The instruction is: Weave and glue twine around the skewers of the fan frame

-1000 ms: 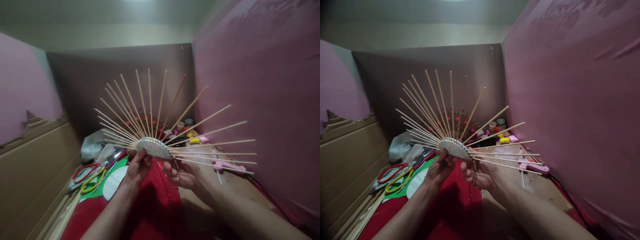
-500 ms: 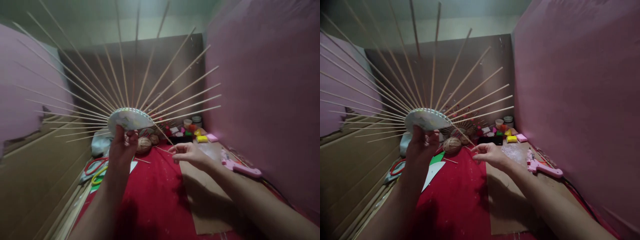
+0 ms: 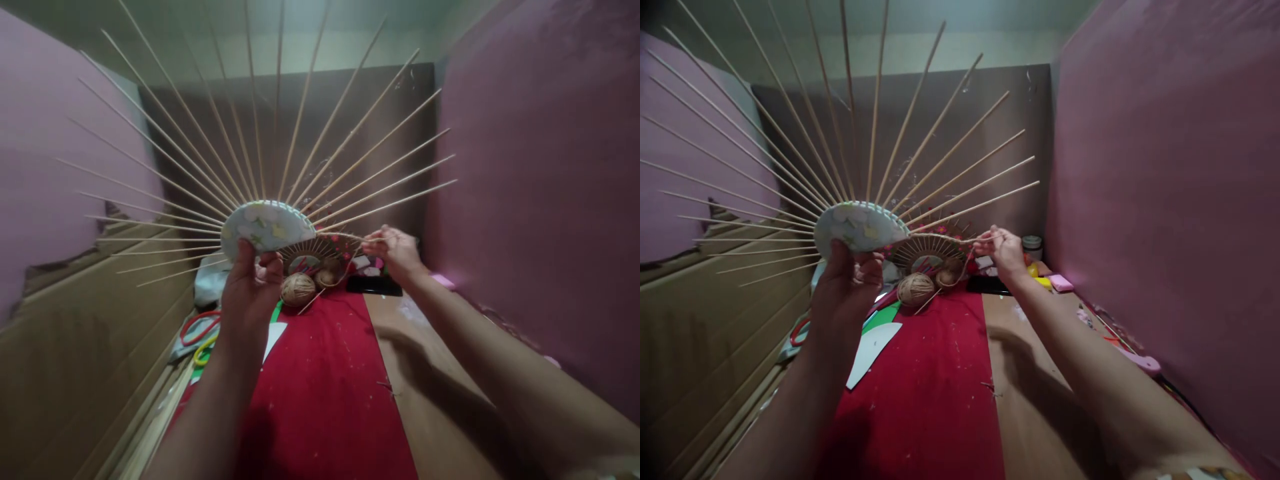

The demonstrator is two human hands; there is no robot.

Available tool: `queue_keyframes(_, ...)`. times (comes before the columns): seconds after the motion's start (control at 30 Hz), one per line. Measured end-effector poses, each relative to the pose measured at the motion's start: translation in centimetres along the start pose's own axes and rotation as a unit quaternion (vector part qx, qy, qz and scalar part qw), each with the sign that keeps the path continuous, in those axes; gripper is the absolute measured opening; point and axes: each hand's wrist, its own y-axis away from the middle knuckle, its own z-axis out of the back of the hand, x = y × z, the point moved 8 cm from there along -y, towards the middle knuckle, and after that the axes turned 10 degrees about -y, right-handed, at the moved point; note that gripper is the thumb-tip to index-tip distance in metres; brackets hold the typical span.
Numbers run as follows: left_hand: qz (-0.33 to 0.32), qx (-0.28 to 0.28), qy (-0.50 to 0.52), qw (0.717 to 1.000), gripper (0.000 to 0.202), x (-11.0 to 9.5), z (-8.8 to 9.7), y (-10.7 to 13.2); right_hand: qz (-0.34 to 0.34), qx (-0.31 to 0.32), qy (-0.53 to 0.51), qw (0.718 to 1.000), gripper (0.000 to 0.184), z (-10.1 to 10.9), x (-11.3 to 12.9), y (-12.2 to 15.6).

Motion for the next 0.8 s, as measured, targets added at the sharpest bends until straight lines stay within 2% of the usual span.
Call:
queue_keyframes(0.1, -0.004, -0.001, -0.015, 1.0, 0.019, -0.1, 0.2, -0.2, 0.113, -0.026, 0.015, 0.993, 0.028, 0.6, 4.4, 0.9)
queue_keyframes(0.13, -0.006, 0.002, -0.018, 1.0, 0.019, -0.1, 0.3, -0.3, 0.184, -0.014, 0.066, 0.981, 0.027, 0.4, 6.1, 1.8)
queue_keyframes(0.17, -0.006, 0.009, -0.021, 1.0, 0.02, -0.1, 0.2, -0.3, 0.251, 0.001, 0.124, 0.96, 0.025, 0.1, 7.5, 2.8)
queue_keyframes(0.23, -0.002, 0.028, -0.022, 0.999, 0.019, -0.1, 0.1, -0.2, 0.374, 0.037, 0.227, 0.898, 0.018, -0.9, 9.5, 5.6)
queue_keyframes(0.3, 0.003, 0.027, -0.024, 0.999, 0.017, 0.0, 0.1, -0.1, 0.447, 0.073, 0.296, 0.841, 0.012, -1.5, 10.2, 8.2)
queue_keyframes(0.33, 0.005, 0.016, -0.024, 1.0, 0.017, 0.0, 0.2, -0.1, 0.455, 0.088, 0.321, 0.826, 0.01, -1.5, 10.2, 9.3)
queue_keyframes(0.37, 0.005, 0.002, -0.024, 1.0, 0.017, 0.0, 0.4, 0.0, 0.44, 0.09, 0.336, 0.828, 0.009, -1.2, 10.0, 9.9)
queue_keyframes(0.4, 0.004, -0.009, -0.024, 1.0, 0.017, 0.0, 0.4, 0.0, 0.401, 0.092, 0.34, 0.846, 0.009, -0.5, 9.7, 10.3)
queue_keyframes(0.43, 0.005, -0.015, -0.024, 1.0, 0.018, 0.0, 0.3, 0.1, 0.332, 0.103, 0.331, 0.877, 0.01, 0.3, 8.9, 10.3)
queue_keyframes(0.47, 0.007, -0.012, -0.025, 1.0, 0.019, 0.1, 0.1, 0.2, 0.228, 0.149, 0.317, 0.908, 0.014, 0.9, 7.4, 10.3)
queue_keyframes(0.5, 0.008, -0.006, -0.027, 1.0, 0.02, 0.1, -0.2, 0.3, 0.102, 0.228, 0.3, 0.921, 0.021, 1.3, 5.3, 10.7)
queue_keyframes(0.53, 0.008, -0.001, -0.03, 1.0, 0.021, 0.2, -0.4, 0.5, -0.016, 0.31, 0.279, 0.909, 0.036, 1.8, 3.3, 11.8)
queue_keyframes(0.57, 0.007, 0.0, -0.035, 0.999, 0.022, 0.3, -0.5, 0.6, -0.09, 0.367, 0.279, 0.883, 0.057, 2.7, 2.0, 12.9)
queue_keyframes(0.6, 0.007, -0.001, -0.041, 0.999, 0.022, 0.4, -0.5, 0.7, -0.108, 0.374, 0.303, 0.87, 0.06, 4.2, 1.5, 13.4)
queue_keyframes(0.63, 0.008, -0.005, -0.048, 0.999, 0.023, 0.6, -0.3, 0.8, -0.087, 0.348, 0.344, 0.868, 0.052, 6.1, 1.5, 13.3)
queue_keyframes(0.67, 0.008, -0.011, -0.056, 0.998, 0.023, 0.8, -0.1, 0.9, -0.045, 0.298, 0.408, 0.862, 0.046, 8.2, 1.8, 13.0)
queue_keyframes(0.7, 0.014, -0.017, -0.067, 0.997, 0.023, 1.1, 0.3, 1.0, -0.005, 0.24, 0.481, 0.843, 0.043, 10.4, 2.1, 12.8)
queue_keyframes(0.77, 0.025, -0.033, -0.084, 0.996, 0.023, 1.7, 1.3, 1.1, 0.043, 0.126, 0.612, 0.78, 0.04, 14.5, 2.6, 13.0)
queue_keyframes(0.8, 0.03, -0.043, -0.089, 0.995, 0.025, 1.9, 2.0, 1.2, 0.058, 0.089, 0.655, 0.749, 0.04, 16.1, 2.7, 13.5)
